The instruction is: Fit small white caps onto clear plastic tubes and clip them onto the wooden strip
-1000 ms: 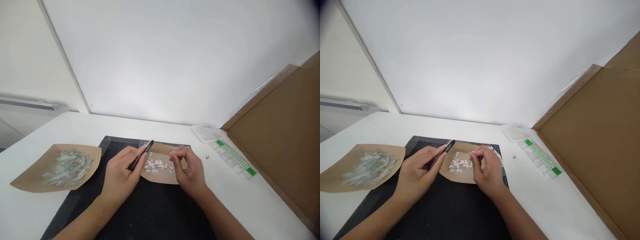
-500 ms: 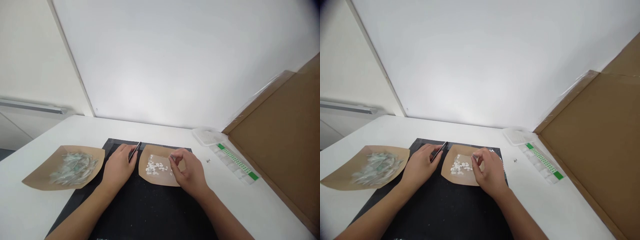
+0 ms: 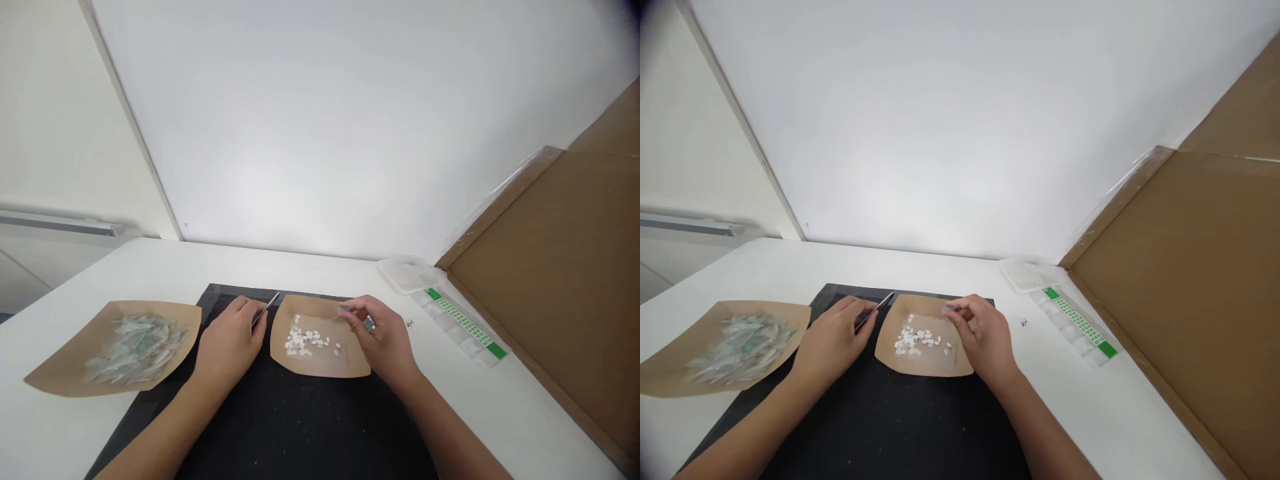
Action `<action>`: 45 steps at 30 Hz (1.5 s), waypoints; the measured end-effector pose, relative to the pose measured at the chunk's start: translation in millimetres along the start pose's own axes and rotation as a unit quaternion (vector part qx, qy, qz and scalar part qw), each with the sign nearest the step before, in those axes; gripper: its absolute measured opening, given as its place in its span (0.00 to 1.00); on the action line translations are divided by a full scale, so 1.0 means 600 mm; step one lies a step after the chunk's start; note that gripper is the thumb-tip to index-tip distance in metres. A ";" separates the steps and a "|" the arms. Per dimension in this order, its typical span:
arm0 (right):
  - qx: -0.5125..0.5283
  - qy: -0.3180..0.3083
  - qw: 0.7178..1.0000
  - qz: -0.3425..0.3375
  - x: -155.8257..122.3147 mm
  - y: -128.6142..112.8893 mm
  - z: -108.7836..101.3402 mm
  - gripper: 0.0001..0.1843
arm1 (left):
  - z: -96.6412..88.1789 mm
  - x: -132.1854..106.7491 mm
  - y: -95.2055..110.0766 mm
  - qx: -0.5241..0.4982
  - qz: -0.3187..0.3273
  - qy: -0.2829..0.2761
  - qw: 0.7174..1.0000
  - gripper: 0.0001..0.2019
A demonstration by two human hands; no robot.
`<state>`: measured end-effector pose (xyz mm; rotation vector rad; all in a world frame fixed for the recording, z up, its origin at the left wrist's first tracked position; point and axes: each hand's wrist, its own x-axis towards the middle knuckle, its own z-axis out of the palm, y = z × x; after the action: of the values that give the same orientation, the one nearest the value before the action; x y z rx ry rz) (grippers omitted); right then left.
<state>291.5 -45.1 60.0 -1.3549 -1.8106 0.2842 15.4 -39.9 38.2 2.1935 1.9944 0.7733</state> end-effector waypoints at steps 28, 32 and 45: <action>0.103 0.034 0.983 -0.148 -0.010 -0.021 -0.011 0.05 | -0.005 -0.003 0.007 -0.014 -0.036 0.034 0.999 0.09; 0.098 0.052 0.981 -0.158 -0.010 -0.028 -0.015 0.09 | -0.005 -0.004 0.007 -0.017 -0.032 0.023 0.999 0.09; 0.082 0.033 0.986 -0.139 -0.011 -0.012 -0.006 0.08 | 0.000 0.002 0.001 -0.020 -0.032 -0.020 0.999 0.10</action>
<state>289.8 -54.9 63.3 -0.9744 -1.8496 0.2298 15.8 -38.7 38.7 2.0958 2.0015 0.7486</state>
